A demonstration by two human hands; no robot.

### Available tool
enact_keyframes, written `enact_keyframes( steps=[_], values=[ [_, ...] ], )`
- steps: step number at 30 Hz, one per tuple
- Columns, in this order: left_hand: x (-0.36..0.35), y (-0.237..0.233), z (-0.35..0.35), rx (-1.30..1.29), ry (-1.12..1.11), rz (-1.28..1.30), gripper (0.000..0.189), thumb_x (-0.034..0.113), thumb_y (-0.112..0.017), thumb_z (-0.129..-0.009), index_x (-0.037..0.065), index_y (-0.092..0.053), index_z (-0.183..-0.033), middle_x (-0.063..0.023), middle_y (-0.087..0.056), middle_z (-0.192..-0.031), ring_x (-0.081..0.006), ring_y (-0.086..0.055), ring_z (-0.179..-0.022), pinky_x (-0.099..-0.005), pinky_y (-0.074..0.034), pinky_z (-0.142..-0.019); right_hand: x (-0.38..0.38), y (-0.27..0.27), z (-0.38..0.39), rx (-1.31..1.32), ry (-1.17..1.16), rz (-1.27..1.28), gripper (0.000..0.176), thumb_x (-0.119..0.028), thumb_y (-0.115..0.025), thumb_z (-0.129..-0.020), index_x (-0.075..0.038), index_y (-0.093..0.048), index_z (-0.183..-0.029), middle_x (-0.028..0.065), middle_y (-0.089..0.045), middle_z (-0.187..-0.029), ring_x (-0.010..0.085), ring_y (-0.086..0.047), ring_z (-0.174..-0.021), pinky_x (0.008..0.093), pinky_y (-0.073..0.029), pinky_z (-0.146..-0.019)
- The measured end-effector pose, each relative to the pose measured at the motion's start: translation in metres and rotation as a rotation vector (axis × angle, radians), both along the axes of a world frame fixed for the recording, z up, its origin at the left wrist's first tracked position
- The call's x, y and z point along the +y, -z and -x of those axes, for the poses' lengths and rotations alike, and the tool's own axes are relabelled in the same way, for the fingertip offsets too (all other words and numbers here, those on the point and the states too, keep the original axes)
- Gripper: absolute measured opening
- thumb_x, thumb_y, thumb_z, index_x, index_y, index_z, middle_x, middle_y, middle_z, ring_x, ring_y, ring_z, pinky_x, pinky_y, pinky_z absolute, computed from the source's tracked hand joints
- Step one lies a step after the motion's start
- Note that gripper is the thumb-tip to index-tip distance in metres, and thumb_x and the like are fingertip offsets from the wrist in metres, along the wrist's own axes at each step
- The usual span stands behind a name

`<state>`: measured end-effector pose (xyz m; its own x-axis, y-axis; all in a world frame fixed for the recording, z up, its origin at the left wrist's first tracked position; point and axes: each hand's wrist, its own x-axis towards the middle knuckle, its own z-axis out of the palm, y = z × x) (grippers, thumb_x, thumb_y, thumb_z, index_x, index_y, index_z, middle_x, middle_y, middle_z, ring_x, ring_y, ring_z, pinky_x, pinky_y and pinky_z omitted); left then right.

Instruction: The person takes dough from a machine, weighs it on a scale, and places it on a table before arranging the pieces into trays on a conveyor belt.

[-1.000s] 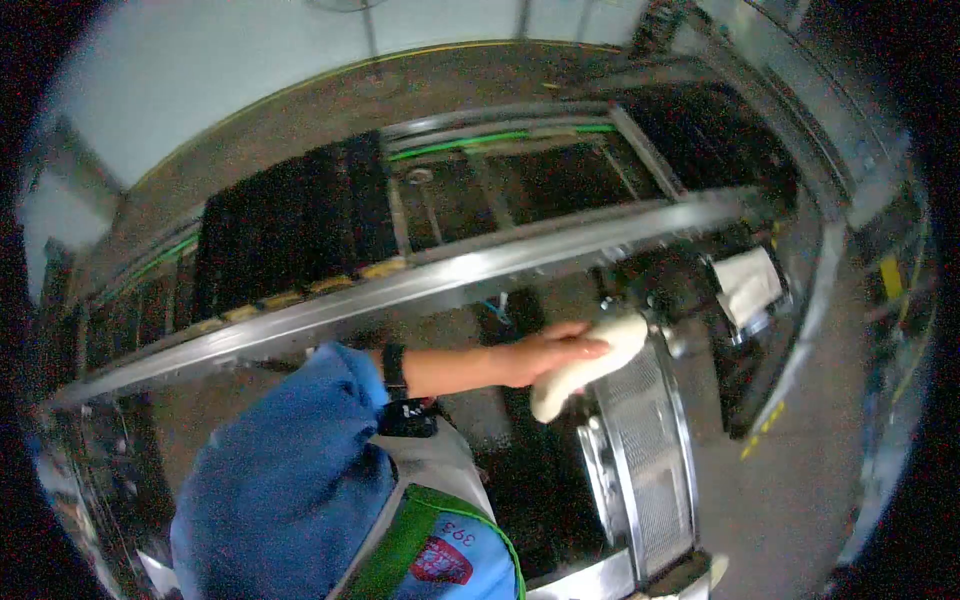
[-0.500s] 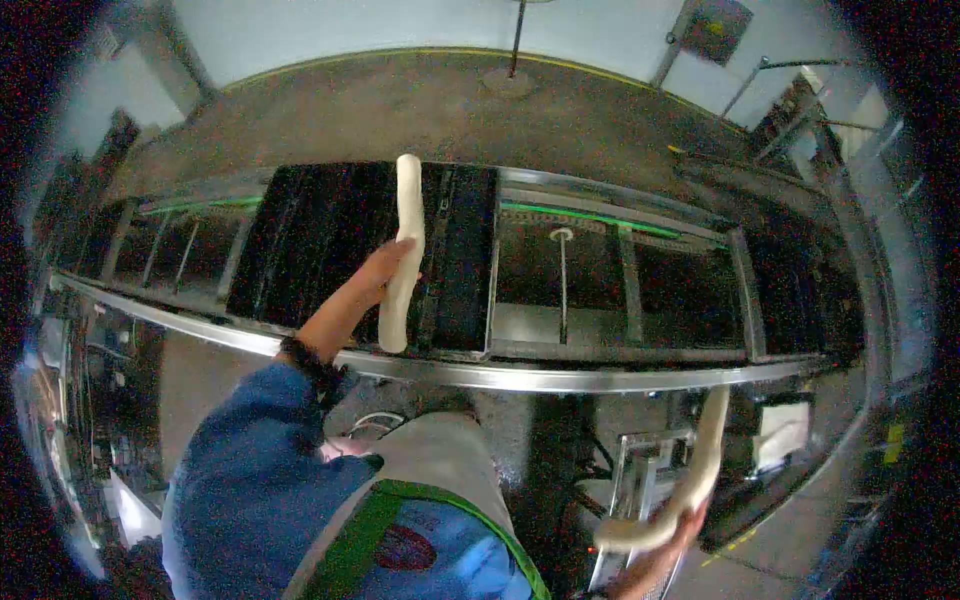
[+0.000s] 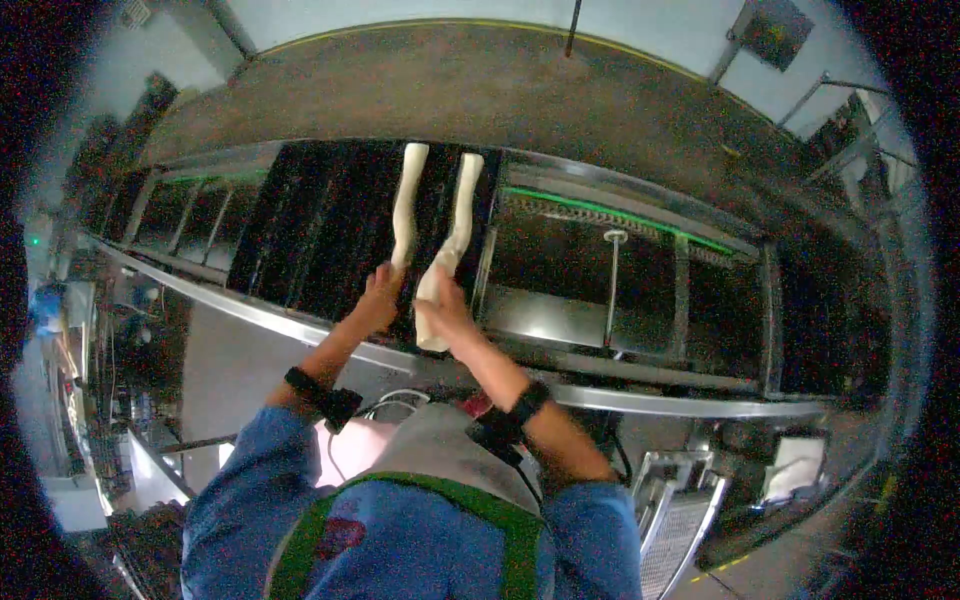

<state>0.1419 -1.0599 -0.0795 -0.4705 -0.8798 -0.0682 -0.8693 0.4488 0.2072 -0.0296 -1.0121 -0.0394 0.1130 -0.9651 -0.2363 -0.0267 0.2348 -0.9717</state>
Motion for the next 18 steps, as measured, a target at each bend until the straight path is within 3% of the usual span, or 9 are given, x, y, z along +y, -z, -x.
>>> enact_keyframes(
  steps=[5,6,8,9,10,11,14,17,18],
  values=[
    [-0.003,0.004,0.004,0.069,0.03,0.071,0.062,0.003,-0.044,-0.073,0.008,-0.026,-0.132,-0.029,-0.03,-0.123,-0.045,-0.042,-0.098,-0.047,-0.037,-0.086,-0.008,0.011,0.001,0.083,0.113,-0.152,0.064,-0.004,-0.059,-0.068,-0.012,-0.038,-0.127,0.0112,-0.055,-0.101,0.0223,-0.054,-0.091,0.0329,-0.044,-0.077],
    [-0.005,0.009,0.013,0.032,0.04,0.074,0.062,0.005,-0.046,-0.074,0.005,-0.026,-0.132,-0.0293,-0.03,-0.123,-0.045,-0.042,-0.097,-0.0472,-0.035,-0.087,-0.019,0.035,0.008,0.163,0.154,-0.009,0.058,-0.001,-0.057,-0.066,-0.011,-0.045,-0.121,0.0146,-0.055,-0.102,0.0256,-0.055,-0.089,0.0367,-0.045,-0.074],
    [-0.006,0.001,0.027,0.422,0.023,-0.344,0.064,0.008,-0.049,-0.074,0.001,-0.023,-0.132,-0.0313,-0.024,-0.127,-0.0468,-0.035,-0.106,-0.0457,-0.031,-0.091,-0.027,0.057,0.018,0.505,0.301,0.205,0.045,-0.002,-0.05,-0.07,-0.012,-0.052,-0.113,0.0191,-0.05,-0.102,0.0336,-0.05,-0.094,0.0418,-0.042,-0.078],
    [0.005,-0.013,0.039,0.257,0.189,-0.232,0.067,0.008,-0.051,-0.074,0.001,-0.02,-0.133,-0.0323,-0.02,-0.129,-0.0475,-0.029,-0.112,-0.0461,-0.028,-0.093,-0.02,0.053,0.03,0.597,0.318,0.336,0.042,-0.005,-0.044,-0.076,-0.015,-0.049,-0.116,0.0209,-0.044,-0.107,0.0369,-0.045,-0.099,0.0419,-0.041,-0.082],
    [0.018,-0.022,0.049,0.106,0.35,-0.099,0.071,0.008,-0.053,-0.073,0.001,-0.016,-0.134,-0.0334,-0.015,-0.131,-0.0482,-0.023,-0.117,-0.0464,-0.026,-0.095,-0.02,0.051,0.033,0.632,0.325,-0.03,0.042,-0.007,-0.041,-0.079,-0.015,-0.045,-0.121,0.0226,-0.039,-0.109,0.0408,-0.042,-0.098,0.0437,-0.04,-0.082],
    [0.024,-0.019,0.068,0.105,0.313,-0.202,0.076,0.009,-0.055,-0.072,0.001,-0.012,-0.134,-0.0339,-0.011,-0.132,-0.0486,-0.018,-0.119,-0.0466,-0.023,-0.097,0.006,0.029,0.059,0.9,0.132,0.264,0.046,-0.006,-0.041,-0.08,-0.015,-0.039,-0.125,0.0242,-0.034,-0.118,0.0433,-0.042,-0.098,0.0459,-0.039,-0.083],
    [0.029,-0.008,0.109,0.071,0.374,-0.337,0.09,0.013,-0.061,-0.067,-0.001,-0.003,-0.134,-0.034,-0.003,-0.133,-0.0492,-0.013,-0.122,-0.0467,-0.018,-0.1,0.038,0.007,0.099,1.115,0.2,0.148,0.053,-0.004,-0.047,-0.075,-0.014,-0.038,-0.126,0.0225,-0.027,-0.13,0.0408,-0.042,-0.1,0.0436,-0.037,-0.088],
    [0.033,-0.019,0.171,0.225,0.548,-0.503,0.095,0.017,-0.066,-0.066,-0.003,-0.002,-0.133,-0.0378,0.0,-0.131,-0.0501,-0.008,-0.122,-0.0462,-0.016,-0.101,0.111,-0.02,0.149,0.889,0.54,0.42,0.058,-0.002,-0.052,-0.069,-0.013,-0.039,-0.124,0.0219,-0.03,-0.128,0.0376,-0.042,-0.103,0.041,-0.038,-0.088],
    [0.039,-0.013,0.189,0.348,0.548,-0.602,0.095,0.018,-0.066,-0.066,-0.003,-0.001,-0.133,-0.0391,0.001,-0.13,-0.0502,-0.007,-0.123,-0.0459,-0.016,-0.101,0.143,-0.024,0.167,0.831,0.61,0.327,0.056,-0.002,-0.055,-0.066,-0.01,-0.043,-0.12,0.022,-0.034,-0.125,0.0366,-0.042,-0.106,0.0405,-0.038,-0.088]
  ],
)
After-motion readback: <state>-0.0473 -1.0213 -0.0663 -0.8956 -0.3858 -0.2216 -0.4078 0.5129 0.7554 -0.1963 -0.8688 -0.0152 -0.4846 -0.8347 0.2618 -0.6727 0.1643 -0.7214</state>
